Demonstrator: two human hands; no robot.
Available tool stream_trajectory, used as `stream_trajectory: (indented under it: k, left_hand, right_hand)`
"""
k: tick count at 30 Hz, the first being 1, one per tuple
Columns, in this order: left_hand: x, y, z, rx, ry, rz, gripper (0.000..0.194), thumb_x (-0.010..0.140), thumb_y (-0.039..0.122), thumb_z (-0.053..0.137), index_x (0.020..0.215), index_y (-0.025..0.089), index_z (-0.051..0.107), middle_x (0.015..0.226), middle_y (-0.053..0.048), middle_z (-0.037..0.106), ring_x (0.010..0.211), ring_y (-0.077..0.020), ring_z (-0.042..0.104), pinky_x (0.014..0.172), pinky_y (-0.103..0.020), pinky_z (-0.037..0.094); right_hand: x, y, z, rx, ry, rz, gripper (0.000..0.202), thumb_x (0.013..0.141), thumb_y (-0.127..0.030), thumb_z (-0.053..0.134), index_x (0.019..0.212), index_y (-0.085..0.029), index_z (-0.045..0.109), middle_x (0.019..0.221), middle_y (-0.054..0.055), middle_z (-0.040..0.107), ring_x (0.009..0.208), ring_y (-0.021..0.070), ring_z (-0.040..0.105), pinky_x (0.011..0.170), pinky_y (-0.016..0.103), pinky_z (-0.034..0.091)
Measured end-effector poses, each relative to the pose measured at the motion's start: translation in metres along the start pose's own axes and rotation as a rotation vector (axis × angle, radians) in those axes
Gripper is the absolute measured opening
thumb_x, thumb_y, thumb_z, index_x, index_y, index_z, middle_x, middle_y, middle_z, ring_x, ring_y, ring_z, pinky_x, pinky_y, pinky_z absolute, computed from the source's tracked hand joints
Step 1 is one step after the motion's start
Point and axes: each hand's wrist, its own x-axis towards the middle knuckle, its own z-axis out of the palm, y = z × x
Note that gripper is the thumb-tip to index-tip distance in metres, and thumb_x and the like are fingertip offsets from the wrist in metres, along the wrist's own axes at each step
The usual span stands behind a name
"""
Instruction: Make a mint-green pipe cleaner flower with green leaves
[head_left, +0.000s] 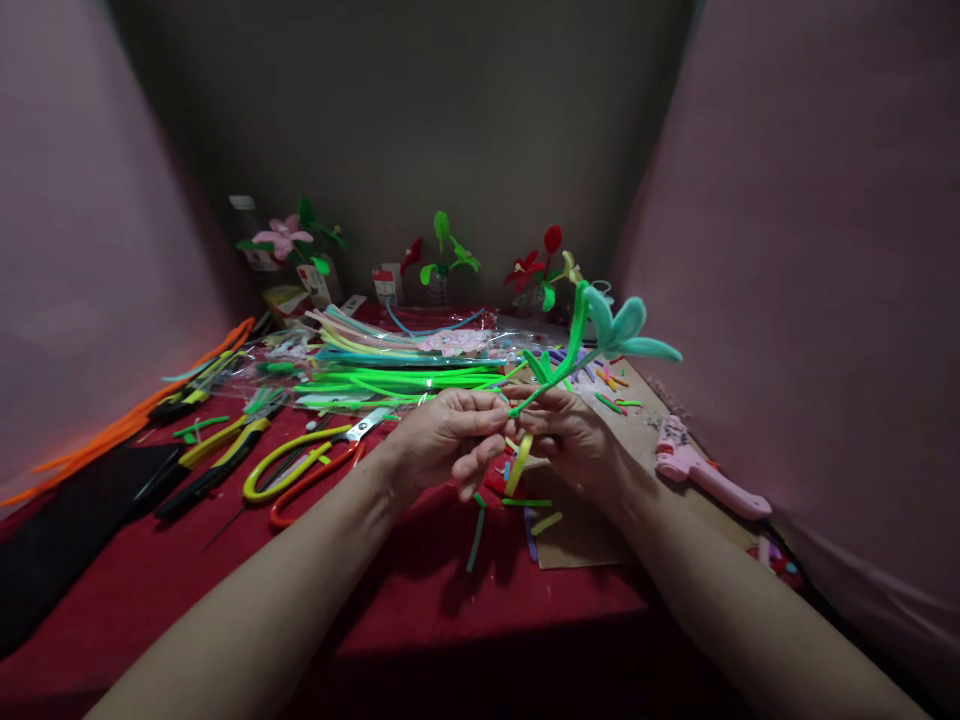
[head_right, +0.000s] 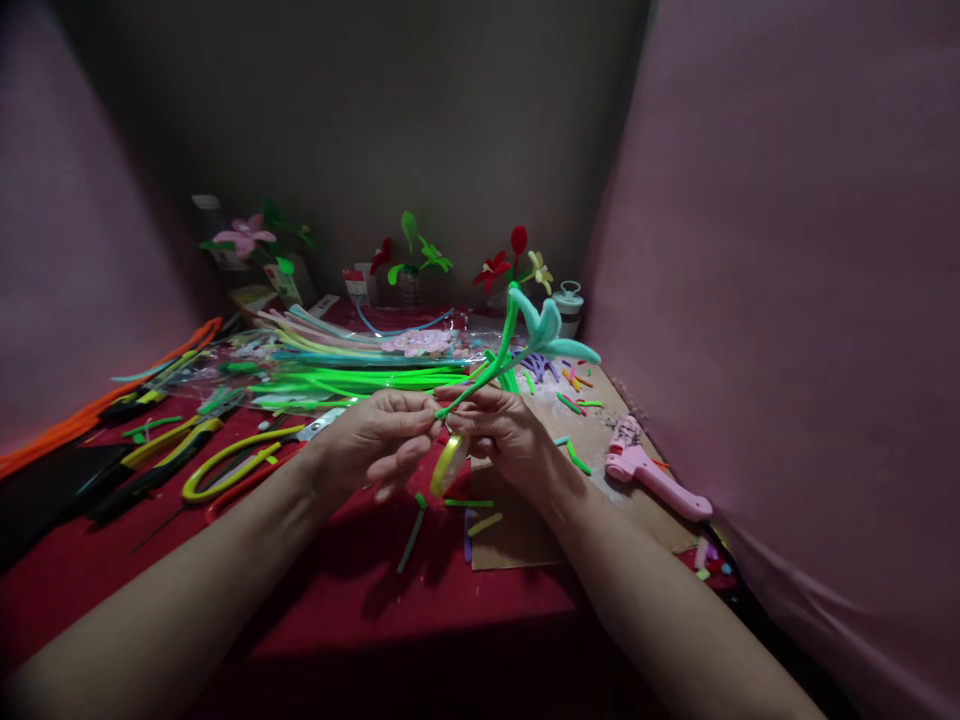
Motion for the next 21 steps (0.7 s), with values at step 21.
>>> stream_trajectory:
  k: [21]
  left_hand:
    - [0.006, -0.005, 0.011, 0.412, 0.329, 0.194, 0.019, 0.079, 0.031, 0.056, 0.070, 0.015, 0.052, 0.053, 0.003, 0.055, 0.041, -0.0071, 0.049, 0.043, -0.018, 0.038]
  right_hand:
    - [-0.002, 0.000, 0.008, -0.067, 0.099, -0.103, 0.018, 0.065, -0.023, 0.072, 0.082, -0.018, 0.070, 0.062, -0.002, 0.056, 0.048, 0.0049, 0.045, 0.043, 0.019, 0.025]
